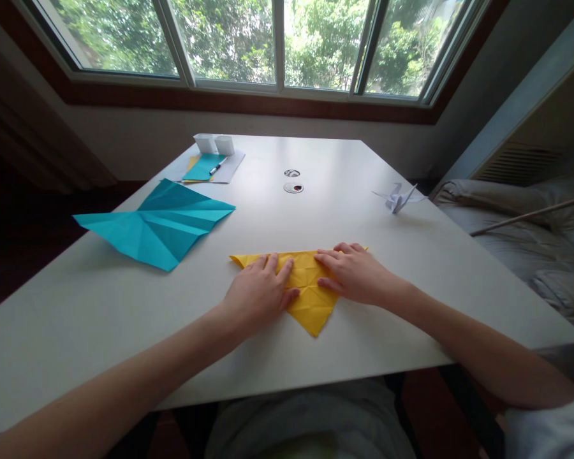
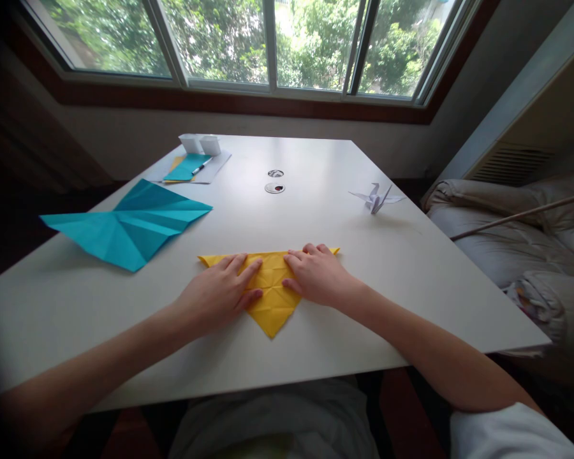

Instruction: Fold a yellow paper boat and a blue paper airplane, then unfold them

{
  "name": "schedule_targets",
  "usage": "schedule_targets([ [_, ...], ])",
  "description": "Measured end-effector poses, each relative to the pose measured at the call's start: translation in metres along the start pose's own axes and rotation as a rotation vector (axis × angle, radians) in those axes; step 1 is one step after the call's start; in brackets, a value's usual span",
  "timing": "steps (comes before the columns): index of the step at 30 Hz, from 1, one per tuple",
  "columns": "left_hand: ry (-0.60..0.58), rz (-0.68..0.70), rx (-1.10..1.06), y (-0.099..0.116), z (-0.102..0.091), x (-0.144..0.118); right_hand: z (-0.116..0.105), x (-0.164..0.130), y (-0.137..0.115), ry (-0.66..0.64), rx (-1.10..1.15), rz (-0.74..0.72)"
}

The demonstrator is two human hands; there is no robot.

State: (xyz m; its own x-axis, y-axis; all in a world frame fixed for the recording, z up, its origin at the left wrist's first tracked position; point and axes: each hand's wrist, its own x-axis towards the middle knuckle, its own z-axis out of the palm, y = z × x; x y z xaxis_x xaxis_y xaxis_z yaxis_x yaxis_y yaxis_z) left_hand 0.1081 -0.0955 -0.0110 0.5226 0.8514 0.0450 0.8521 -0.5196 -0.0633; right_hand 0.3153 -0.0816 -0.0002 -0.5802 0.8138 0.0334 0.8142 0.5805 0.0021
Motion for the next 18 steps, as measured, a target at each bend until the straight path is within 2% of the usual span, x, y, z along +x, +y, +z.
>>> schedule_targets([
  [12,-0.191,-0.238,0.159,-0.016,-0.014,-0.006,-0.018,-0.01,0.021,-0.145,-0.192,0.293],
  [18,-0.228,-0.249,0.15,-0.021,-0.022,-0.007,-0.021,-0.009,0.027,-0.169,-0.205,0.348],
])
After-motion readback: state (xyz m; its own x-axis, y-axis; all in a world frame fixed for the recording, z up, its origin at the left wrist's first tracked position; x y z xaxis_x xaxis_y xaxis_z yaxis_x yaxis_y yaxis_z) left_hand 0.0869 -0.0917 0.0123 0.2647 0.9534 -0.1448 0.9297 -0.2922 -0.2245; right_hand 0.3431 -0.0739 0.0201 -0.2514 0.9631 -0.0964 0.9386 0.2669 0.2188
